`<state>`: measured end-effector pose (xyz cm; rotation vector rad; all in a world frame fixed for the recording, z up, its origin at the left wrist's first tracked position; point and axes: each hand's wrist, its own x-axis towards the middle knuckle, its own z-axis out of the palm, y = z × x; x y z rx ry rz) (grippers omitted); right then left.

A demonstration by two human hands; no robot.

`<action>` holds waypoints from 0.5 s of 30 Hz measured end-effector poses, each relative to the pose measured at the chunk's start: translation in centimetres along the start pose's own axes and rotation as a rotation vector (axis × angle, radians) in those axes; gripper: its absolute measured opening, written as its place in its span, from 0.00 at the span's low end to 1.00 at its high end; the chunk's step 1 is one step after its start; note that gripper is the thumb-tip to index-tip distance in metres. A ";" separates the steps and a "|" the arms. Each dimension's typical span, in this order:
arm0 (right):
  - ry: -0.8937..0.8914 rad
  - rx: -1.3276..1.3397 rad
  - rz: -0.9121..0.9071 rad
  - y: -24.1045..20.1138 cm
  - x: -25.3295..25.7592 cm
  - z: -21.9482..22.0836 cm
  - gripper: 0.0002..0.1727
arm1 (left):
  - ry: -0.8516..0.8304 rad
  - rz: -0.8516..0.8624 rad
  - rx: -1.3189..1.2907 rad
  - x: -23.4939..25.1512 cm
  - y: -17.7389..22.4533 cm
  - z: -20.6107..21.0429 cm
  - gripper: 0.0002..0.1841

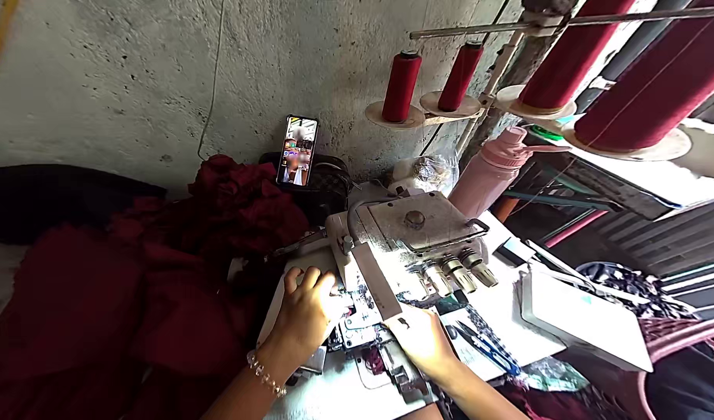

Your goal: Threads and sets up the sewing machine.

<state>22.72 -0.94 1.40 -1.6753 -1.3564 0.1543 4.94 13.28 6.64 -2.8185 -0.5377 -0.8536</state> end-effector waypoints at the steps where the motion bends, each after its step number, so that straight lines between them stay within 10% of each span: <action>1: -0.006 0.004 0.009 0.0 0.0 0.0 0.11 | 0.006 0.026 0.014 0.0 -0.1 0.2 0.09; 11: -0.146 0.097 0.201 0.9 -1.4 -3.2 0.12 | -0.015 -0.054 -0.108 -0.4 -0.3 0.2 0.09; 15: -0.225 0.304 0.392 1.0 -3.9 -9.8 0.08 | 0.034 -0.307 -0.826 -1.3 -1.7 -0.4 0.10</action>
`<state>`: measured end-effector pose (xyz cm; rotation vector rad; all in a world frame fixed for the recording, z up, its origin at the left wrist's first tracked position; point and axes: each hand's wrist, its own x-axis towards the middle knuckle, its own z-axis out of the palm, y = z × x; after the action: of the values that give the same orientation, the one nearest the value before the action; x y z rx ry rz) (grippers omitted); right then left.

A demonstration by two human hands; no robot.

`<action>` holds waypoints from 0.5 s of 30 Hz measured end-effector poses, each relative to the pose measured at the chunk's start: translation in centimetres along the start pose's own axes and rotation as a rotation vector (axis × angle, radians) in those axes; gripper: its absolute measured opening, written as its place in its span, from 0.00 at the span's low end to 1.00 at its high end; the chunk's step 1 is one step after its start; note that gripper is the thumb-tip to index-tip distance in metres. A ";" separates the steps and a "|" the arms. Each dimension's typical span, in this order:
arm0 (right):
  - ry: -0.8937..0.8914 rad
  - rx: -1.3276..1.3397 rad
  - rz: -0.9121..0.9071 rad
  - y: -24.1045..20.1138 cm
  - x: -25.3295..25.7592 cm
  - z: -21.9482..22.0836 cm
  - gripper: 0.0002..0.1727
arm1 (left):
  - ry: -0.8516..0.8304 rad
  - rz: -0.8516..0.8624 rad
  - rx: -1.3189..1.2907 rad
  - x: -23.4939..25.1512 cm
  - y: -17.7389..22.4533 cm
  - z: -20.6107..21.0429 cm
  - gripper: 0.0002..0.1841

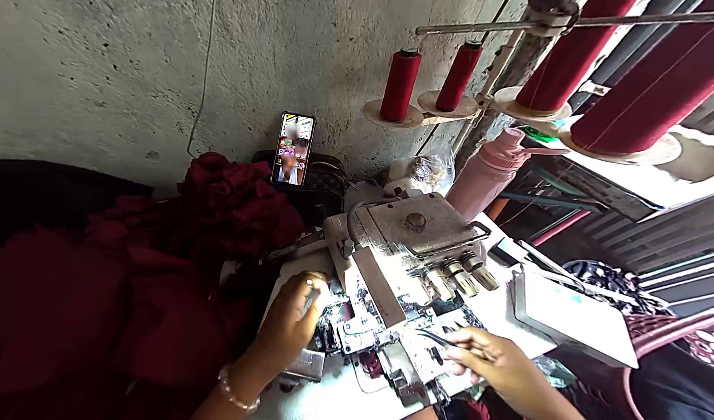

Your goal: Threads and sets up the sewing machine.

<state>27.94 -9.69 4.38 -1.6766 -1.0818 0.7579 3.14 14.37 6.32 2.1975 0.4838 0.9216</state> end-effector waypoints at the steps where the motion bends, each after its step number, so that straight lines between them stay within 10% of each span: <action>1: -0.003 0.048 0.011 0.0 -0.9 -1.3 0.08 | 0.024 -0.124 -0.307 0.1 0.4 -0.4 0.10; 5: 0.123 0.199 -0.011 0.8 -2.3 -4.3 0.09 | 0.242 -0.568 -0.823 1.9 2.5 -2.2 0.10; 11: 0.619 0.329 0.018 1.4 2.4 -5.5 0.07 | 0.356 -0.189 -0.001 0.4 -1.1 -10.9 0.12; 15: 0.615 0.362 0.094 3.2 7.9 -5.9 0.16 | 0.468 -0.135 0.343 -5.0 -1.4 -22.0 0.20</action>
<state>37.24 -5.24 3.44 -1.5019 -0.4096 0.4134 -16.39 22.55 14.08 2.2008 1.0658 1.3651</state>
